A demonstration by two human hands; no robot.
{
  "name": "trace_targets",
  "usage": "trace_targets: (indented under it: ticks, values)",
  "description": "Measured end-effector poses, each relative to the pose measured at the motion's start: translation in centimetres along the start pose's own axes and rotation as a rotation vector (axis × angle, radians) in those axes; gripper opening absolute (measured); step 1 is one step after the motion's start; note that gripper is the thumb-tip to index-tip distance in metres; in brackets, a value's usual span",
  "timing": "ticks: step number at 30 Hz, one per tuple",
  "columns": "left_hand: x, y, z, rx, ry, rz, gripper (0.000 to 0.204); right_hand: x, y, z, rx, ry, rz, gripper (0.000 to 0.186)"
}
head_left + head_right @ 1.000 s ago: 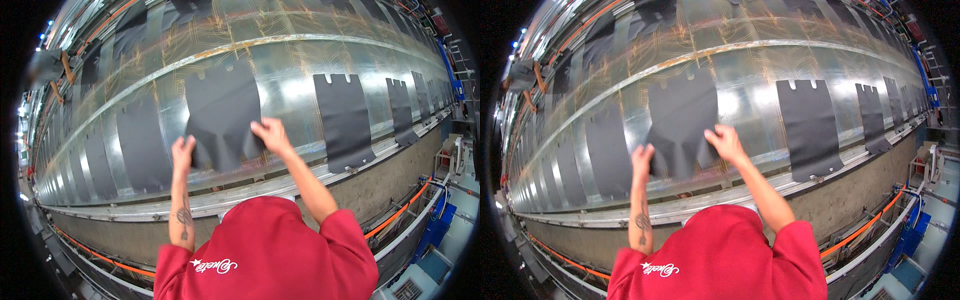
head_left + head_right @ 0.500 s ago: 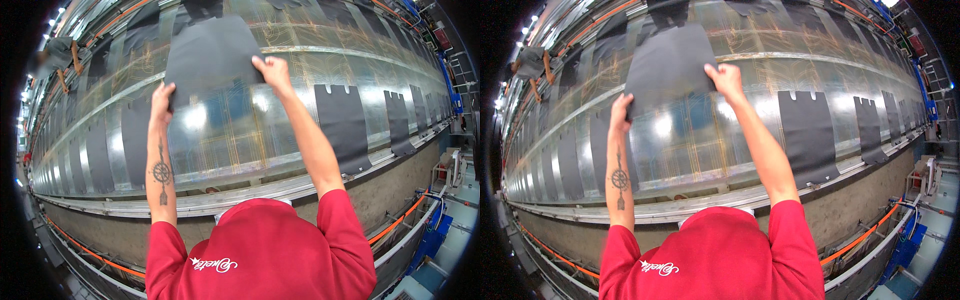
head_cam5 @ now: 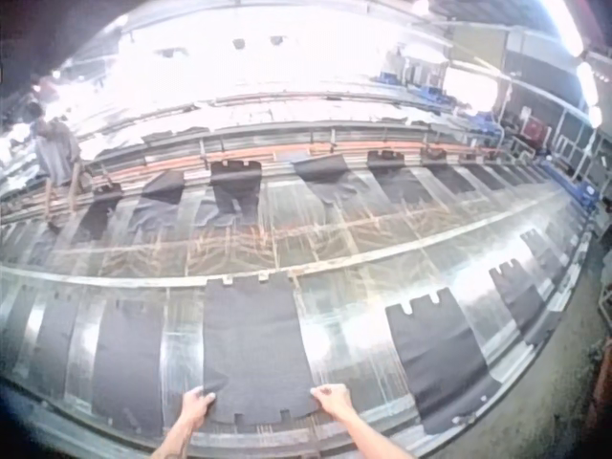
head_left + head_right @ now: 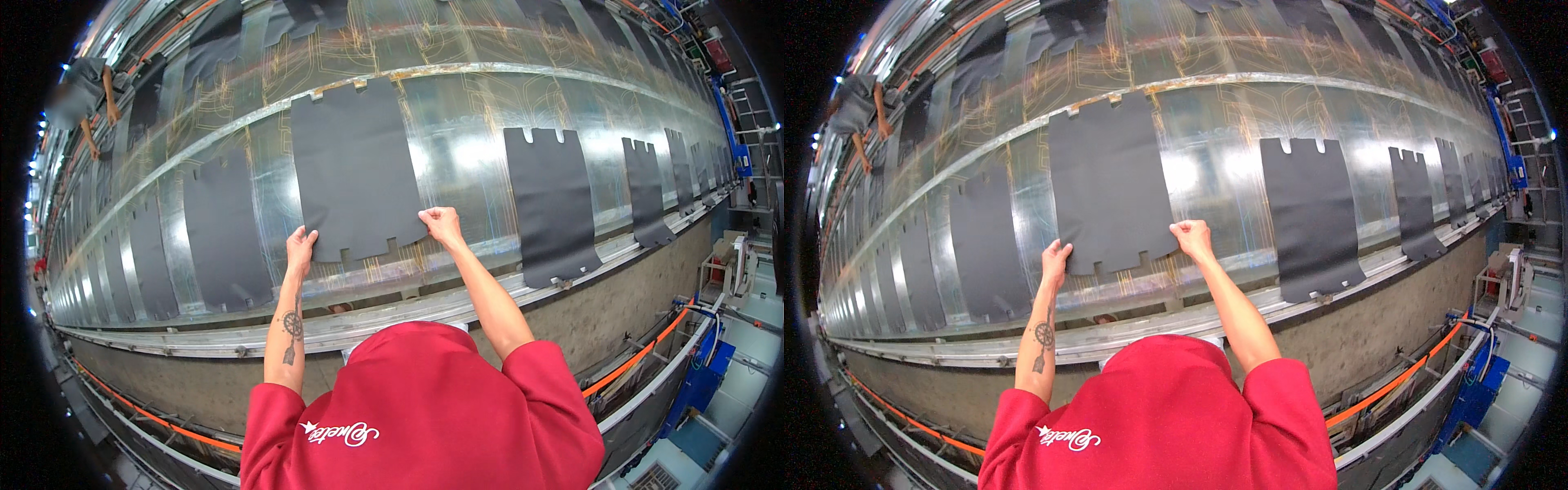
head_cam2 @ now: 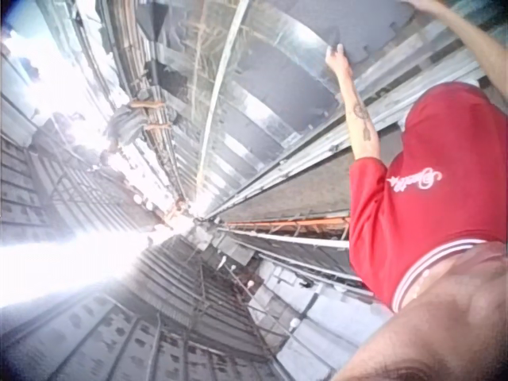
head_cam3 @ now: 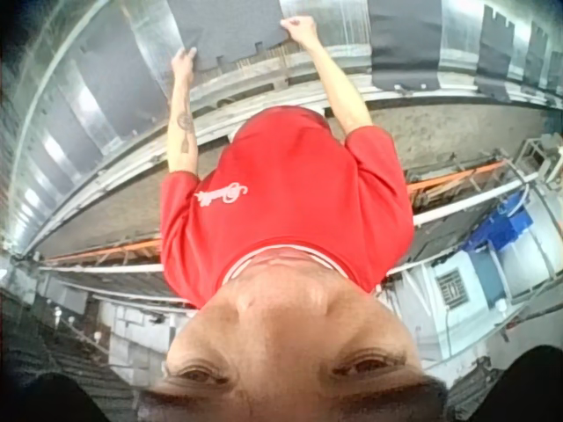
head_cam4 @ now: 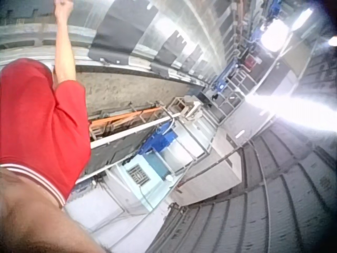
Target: The person places black rectangular sheets onto a large, curved, metallic surface. They align the sheets with existing ones and smooth them down with their hands to ensure they are flat and secure.
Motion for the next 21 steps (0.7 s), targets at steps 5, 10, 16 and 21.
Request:
trace_targets:
  ticks: [5, 10, 16, 21]
  values:
    - [-1.1, -0.9, 0.7, 0.046, 0.007, -0.012, 0.042, -1.3, -0.6, -0.9, -0.09, 0.089, 0.05, 0.027]
    - [-1.5, -1.5, 2.2, 0.007, 0.004, 0.089, 0.043, -2.1, -0.9, -1.9, -0.195, -0.009, -0.059, 0.03]
    - [-3.0, -1.2, 2.0, 0.097, -0.009, 0.027, 0.037, -2.8, -1.3, -2.3, -0.221, -0.018, -0.085, 0.032]
    - [-3.5, -1.0, 1.7, 0.091, -0.029, 0.065, 0.044, -2.9, -1.5, -2.3, -0.254, -0.065, -0.112, 0.031]
Point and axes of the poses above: each hand's wrist, its own x-axis towards the middle knuckle, its own y-axis out of the palm, z = x × y, the point moved 4 cm from there along x, towards the middle knuckle, and after that the axes turned 14 degrees about y, right-handed, at the moved point
